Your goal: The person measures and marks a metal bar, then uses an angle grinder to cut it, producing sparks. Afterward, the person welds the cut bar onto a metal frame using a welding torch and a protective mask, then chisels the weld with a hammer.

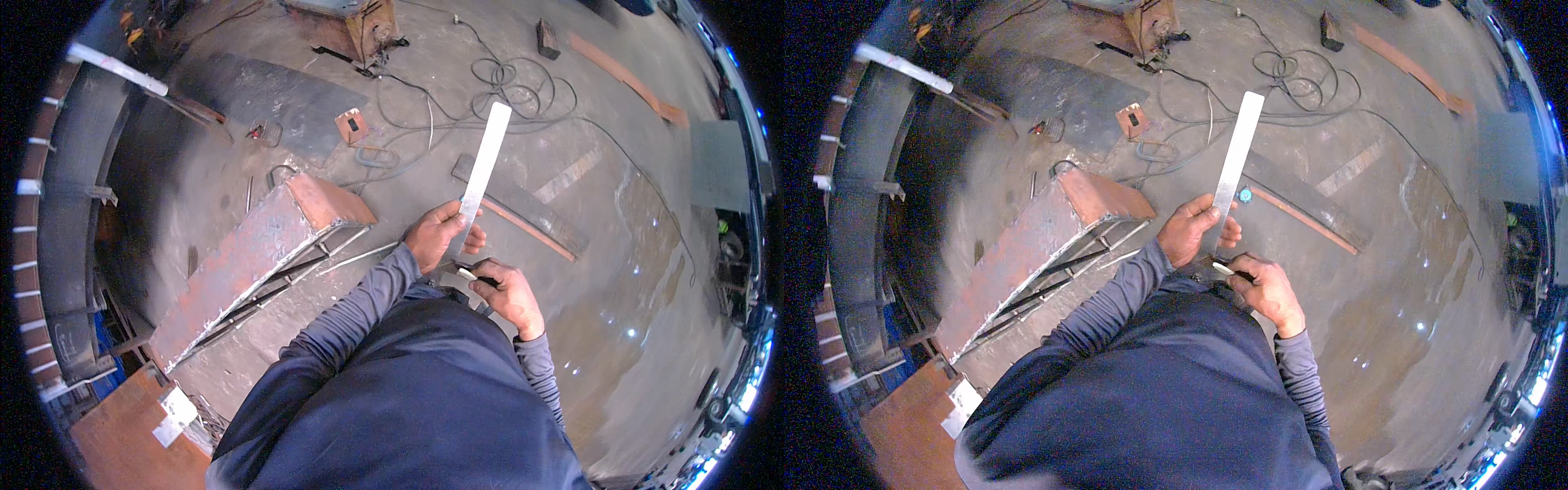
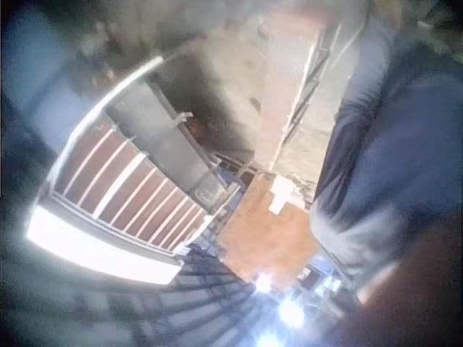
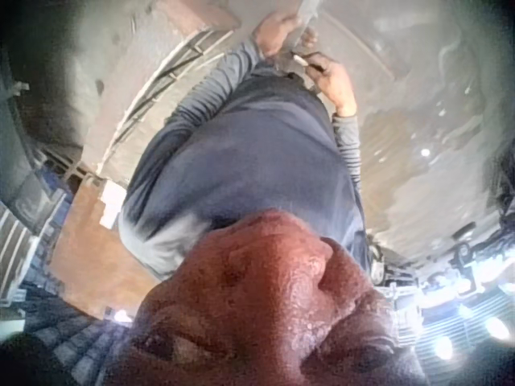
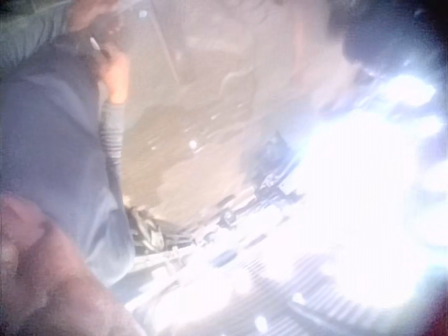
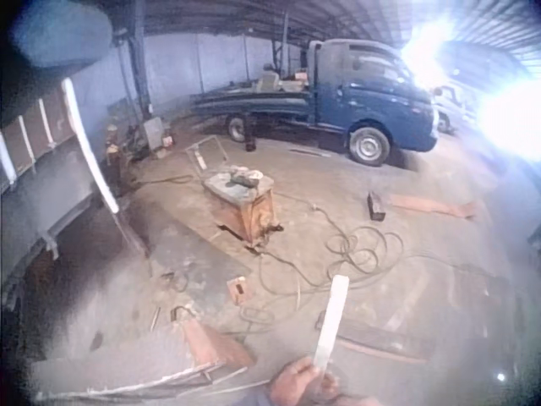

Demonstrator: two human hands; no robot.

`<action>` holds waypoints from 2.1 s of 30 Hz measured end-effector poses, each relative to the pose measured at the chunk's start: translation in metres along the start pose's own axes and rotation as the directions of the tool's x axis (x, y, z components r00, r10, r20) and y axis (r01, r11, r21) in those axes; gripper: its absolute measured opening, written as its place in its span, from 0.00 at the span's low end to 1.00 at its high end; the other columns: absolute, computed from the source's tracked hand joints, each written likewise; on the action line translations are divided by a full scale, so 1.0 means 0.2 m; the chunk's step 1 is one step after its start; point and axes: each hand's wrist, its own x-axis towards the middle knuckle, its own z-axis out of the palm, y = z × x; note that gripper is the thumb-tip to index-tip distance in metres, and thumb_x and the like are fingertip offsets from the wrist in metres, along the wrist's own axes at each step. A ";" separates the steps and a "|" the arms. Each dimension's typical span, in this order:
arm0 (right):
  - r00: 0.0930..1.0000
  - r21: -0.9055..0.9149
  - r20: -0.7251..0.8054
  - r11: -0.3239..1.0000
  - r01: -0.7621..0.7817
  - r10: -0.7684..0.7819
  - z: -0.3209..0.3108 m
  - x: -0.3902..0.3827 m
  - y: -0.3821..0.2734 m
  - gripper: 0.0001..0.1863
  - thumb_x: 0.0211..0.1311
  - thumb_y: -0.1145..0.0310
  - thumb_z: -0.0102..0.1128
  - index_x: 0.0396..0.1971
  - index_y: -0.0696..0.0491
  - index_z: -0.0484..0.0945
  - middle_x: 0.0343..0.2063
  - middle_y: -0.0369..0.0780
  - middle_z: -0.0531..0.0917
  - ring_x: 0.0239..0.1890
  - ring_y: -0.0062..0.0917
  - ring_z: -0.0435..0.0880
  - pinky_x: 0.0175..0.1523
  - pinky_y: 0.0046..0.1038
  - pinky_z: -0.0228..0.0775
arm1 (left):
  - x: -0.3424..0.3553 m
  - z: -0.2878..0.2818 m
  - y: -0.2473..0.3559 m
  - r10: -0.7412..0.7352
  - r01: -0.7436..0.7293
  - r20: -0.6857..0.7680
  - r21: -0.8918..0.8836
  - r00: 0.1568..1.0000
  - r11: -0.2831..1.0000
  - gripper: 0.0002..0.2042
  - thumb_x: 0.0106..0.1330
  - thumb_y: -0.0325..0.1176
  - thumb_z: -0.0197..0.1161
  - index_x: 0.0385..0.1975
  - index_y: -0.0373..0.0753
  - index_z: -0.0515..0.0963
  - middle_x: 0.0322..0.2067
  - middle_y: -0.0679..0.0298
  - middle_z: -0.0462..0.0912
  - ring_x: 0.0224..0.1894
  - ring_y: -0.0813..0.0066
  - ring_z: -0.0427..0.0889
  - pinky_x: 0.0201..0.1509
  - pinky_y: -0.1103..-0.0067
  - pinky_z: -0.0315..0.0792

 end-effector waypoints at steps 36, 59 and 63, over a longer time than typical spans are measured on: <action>0.648 -0.038 0.744 0.958 0.285 -0.163 -0.33 3.26 -0.77 0.25 0.62 0.66 0.67 0.57 0.59 0.74 0.50 0.43 0.82 0.53 0.28 0.79 0.59 0.30 0.70 | 0.74 -1.39 1.17 0.170 -0.374 -0.867 -0.020 0.468 0.927 0.09 0.66 0.32 0.65 0.43 0.39 0.78 0.33 0.70 0.78 0.29 0.83 0.75 0.21 0.83 0.67; 0.982 -0.409 0.175 0.902 0.136 -0.069 -0.36 6.68 -0.45 0.29 0.54 0.53 0.70 0.46 0.61 0.78 0.39 0.48 0.84 0.44 0.40 0.83 0.47 0.36 0.74 | 2.34 -3.06 2.49 0.204 -0.107 -0.972 0.192 0.116 0.975 0.13 0.61 0.35 0.68 0.41 0.34 0.78 0.30 0.66 0.80 0.28 0.80 0.76 0.25 0.78 0.71; 0.974 -0.701 0.225 0.694 0.165 -0.004 -0.21 6.80 -0.62 0.43 0.45 0.48 0.76 0.55 0.60 0.69 0.51 0.54 0.81 0.55 0.47 0.80 0.57 0.42 0.73 | 2.58 -3.31 2.59 0.206 -0.104 -0.966 0.191 0.156 0.976 0.11 0.61 0.35 0.68 0.40 0.38 0.80 0.25 0.69 0.79 0.23 0.81 0.73 0.22 0.79 0.69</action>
